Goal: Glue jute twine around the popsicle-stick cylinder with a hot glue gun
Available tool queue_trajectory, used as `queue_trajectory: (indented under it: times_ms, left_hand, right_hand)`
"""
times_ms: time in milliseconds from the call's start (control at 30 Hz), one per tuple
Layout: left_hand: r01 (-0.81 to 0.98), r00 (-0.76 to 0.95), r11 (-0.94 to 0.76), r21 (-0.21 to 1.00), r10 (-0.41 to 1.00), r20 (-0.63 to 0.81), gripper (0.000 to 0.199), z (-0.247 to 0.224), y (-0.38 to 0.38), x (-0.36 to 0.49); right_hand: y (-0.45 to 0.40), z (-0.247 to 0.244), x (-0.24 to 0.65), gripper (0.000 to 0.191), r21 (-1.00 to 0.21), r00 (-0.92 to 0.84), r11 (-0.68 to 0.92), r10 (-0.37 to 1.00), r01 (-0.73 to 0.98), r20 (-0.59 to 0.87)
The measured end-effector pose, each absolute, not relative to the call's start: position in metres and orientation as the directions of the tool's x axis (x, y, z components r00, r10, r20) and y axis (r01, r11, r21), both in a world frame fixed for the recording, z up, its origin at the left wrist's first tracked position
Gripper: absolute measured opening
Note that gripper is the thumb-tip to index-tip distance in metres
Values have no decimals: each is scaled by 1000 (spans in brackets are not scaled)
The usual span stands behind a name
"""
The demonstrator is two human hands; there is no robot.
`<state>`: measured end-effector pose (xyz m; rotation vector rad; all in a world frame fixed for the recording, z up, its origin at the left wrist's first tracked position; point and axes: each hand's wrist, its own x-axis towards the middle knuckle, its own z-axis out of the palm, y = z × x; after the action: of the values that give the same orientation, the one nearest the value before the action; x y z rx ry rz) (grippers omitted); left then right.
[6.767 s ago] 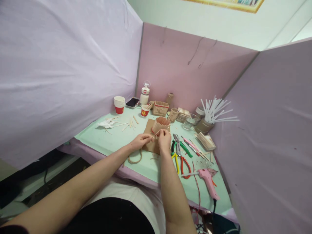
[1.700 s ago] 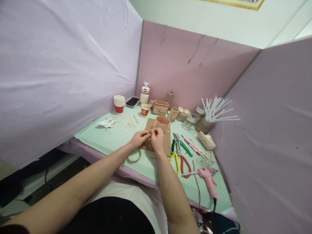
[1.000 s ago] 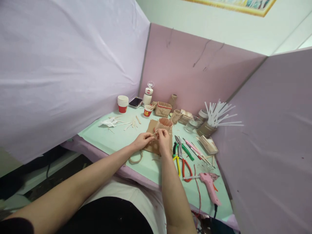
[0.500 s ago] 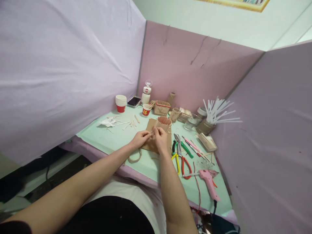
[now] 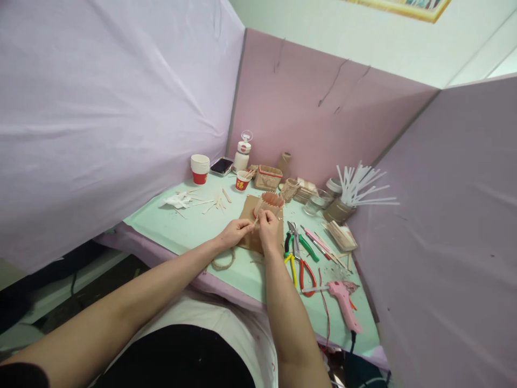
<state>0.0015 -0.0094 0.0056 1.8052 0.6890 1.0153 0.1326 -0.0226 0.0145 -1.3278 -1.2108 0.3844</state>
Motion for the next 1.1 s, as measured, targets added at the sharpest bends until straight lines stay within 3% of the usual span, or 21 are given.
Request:
queue_trajectory:
  times_ms: [233, 600, 833, 1000, 1100]
  left_hand:
    - [14, 374, -379, 925, 860, 346, 27, 2, -5, 1]
    - [-95, 362, -389, 916, 844, 396, 31, 1, -4, 2]
    - [-68, 402, -424, 903, 817, 413, 31, 5, -7, 0]
    - [-33, 380, -411, 911, 838, 391, 30, 4, -6, 0]
    - [18, 369, -407, 913, 852, 372, 29, 3, -5, 0]
  right_hand:
    - [-37, 27, 127, 32, -874, 356, 382, 805, 301, 474]
    - [-40, 28, 125, 35, -867, 286, 418, 825, 273, 487]
    - [-37, 28, 129, 35, -851, 421, 351, 755, 390, 504]
    - [-35, 29, 130, 35, -899, 248, 315, 885, 304, 394]
    - [-36, 30, 129, 30, -886, 191, 313, 900, 341, 392]
